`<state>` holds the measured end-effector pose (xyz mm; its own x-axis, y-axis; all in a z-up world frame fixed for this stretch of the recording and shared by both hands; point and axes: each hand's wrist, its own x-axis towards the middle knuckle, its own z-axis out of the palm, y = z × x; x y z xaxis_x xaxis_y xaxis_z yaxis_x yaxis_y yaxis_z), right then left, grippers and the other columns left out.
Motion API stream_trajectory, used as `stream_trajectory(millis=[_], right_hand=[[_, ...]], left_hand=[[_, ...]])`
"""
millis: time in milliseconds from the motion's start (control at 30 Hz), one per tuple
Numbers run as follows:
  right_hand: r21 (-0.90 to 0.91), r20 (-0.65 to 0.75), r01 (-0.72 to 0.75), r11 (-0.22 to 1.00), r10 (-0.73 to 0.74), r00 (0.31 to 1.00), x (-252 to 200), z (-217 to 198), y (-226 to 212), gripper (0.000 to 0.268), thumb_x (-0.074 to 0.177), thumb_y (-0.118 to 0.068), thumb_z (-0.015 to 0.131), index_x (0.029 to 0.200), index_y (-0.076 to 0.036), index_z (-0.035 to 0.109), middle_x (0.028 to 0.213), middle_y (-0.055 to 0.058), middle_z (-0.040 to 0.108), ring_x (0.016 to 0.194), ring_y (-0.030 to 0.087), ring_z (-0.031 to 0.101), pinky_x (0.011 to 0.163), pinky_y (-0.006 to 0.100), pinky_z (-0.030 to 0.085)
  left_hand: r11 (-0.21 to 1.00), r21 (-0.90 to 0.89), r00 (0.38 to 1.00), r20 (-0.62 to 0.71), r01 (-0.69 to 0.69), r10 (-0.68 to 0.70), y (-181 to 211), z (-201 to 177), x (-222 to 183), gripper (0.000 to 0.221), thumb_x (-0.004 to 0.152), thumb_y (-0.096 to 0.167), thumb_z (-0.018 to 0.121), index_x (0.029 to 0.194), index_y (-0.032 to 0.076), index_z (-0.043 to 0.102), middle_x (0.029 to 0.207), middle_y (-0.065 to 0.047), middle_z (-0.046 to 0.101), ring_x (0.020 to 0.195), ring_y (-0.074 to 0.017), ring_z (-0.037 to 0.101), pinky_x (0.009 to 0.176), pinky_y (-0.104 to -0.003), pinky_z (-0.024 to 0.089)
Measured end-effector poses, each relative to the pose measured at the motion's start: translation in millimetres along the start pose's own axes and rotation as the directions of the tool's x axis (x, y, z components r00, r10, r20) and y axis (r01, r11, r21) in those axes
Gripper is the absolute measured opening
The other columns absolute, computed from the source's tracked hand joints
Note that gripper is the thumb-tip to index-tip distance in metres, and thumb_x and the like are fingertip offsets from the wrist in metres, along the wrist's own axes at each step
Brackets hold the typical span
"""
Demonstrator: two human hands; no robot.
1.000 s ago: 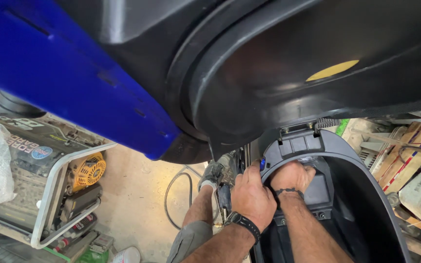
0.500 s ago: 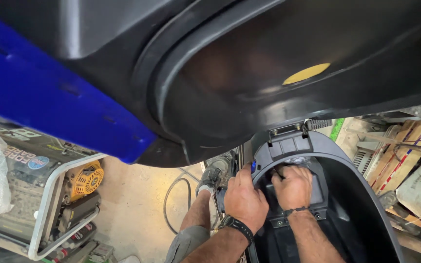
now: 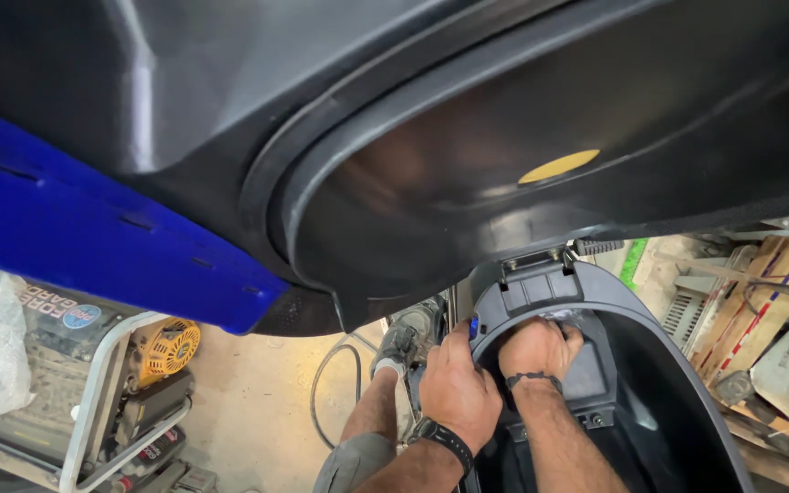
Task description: Inspecting and manipulating components inside the motorcycle storage compartment under the seat
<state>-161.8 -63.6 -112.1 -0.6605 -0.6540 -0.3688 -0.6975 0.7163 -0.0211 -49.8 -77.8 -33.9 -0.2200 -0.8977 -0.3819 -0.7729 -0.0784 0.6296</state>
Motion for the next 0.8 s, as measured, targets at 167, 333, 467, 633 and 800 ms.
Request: stream_trajectory(millis=[167, 333, 467, 633, 800], right_hand=[[-0.223, 0.266, -0.022, 0.975, 0.082, 0.96, 4.3, -15.3, -18.6, 0.019, 0.077, -0.033, 0.052, 0.065, -0.037, 0.067, 0.077, -0.009, 0.069, 0.089, 0.014, 0.064, 0.101, 0.038, 0.025], [-0.12, 0.214, 0.08, 0.99, -0.053, 0.975, 2.9, -13.1, -12.9, 0.02, 0.079, -0.035, 0.051, 0.08, -0.032, 0.071, 0.086, -0.005, 0.071, 0.099, 0.017, 0.063, 0.107, 0.041, 0.024], [-0.15, 0.23, 0.146, 0.978, -0.109, 0.967, -0.6, -16.9, -13.0, 0.02, 0.08, -0.036, 0.05, 0.081, -0.036, 0.07, 0.088, -0.009, 0.07, 0.101, 0.013, 0.061, 0.109, 0.043, 0.023], [-0.206, 0.272, 0.162, 0.965, -0.103, 0.957, 1.5, -19.7, -14.6, 0.021, 0.079, -0.037, 0.048, 0.081, -0.038, 0.07, 0.089, -0.009, 0.07, 0.099, 0.013, 0.062, 0.108, 0.044, 0.024], [-0.192, 0.256, 0.133, 0.972, -0.082, 0.963, 1.1, -14.3, -13.6, 0.021, 0.079, -0.038, 0.048, 0.079, -0.038, 0.069, 0.087, -0.01, 0.07, 0.1, 0.012, 0.062, 0.108, 0.041, 0.024]], left_hand=[[1.0, -0.007, 0.998, 0.06, 0.005, -0.005, 0.1, -3.6, 1.0, 0.065, 0.066, 0.012, 0.051, 0.131, 0.01, 0.045, 0.106, -0.011, 0.059, 0.095, -0.0369, 0.05, 0.073, -0.052, 0.046], [0.999, -0.033, 0.999, 0.004, -0.036, 0.036, 2.6, -6.4, 3.5, 0.066, 0.064, 0.009, 0.05, 0.13, 0.008, 0.047, 0.106, -0.011, 0.061, 0.092, -0.0377, 0.051, 0.076, -0.051, 0.046], [0.994, -0.035, 0.994, -0.036, -0.107, 0.105, -0.2, -5.0, 1.5, 0.064, 0.065, 0.009, 0.049, 0.128, 0.005, 0.048, 0.107, -0.012, 0.061, 0.087, -0.0384, 0.051, 0.076, -0.05, 0.045], [0.999, -0.037, 0.999, 0.005, -0.033, 0.033, 0.7, -4.1, 2.5, 0.064, 0.065, 0.01, 0.05, 0.129, 0.008, 0.047, 0.105, -0.012, 0.061, 0.093, -0.0379, 0.052, 0.077, -0.051, 0.046], [0.997, -0.046, 0.992, 0.114, 0.063, -0.058, 10.2, -15.1, 4.0, 0.067, 0.066, 0.008, 0.047, 0.133, 0.012, 0.044, 0.114, -0.01, 0.058, 0.096, -0.039, 0.048, 0.077, -0.054, 0.046]])
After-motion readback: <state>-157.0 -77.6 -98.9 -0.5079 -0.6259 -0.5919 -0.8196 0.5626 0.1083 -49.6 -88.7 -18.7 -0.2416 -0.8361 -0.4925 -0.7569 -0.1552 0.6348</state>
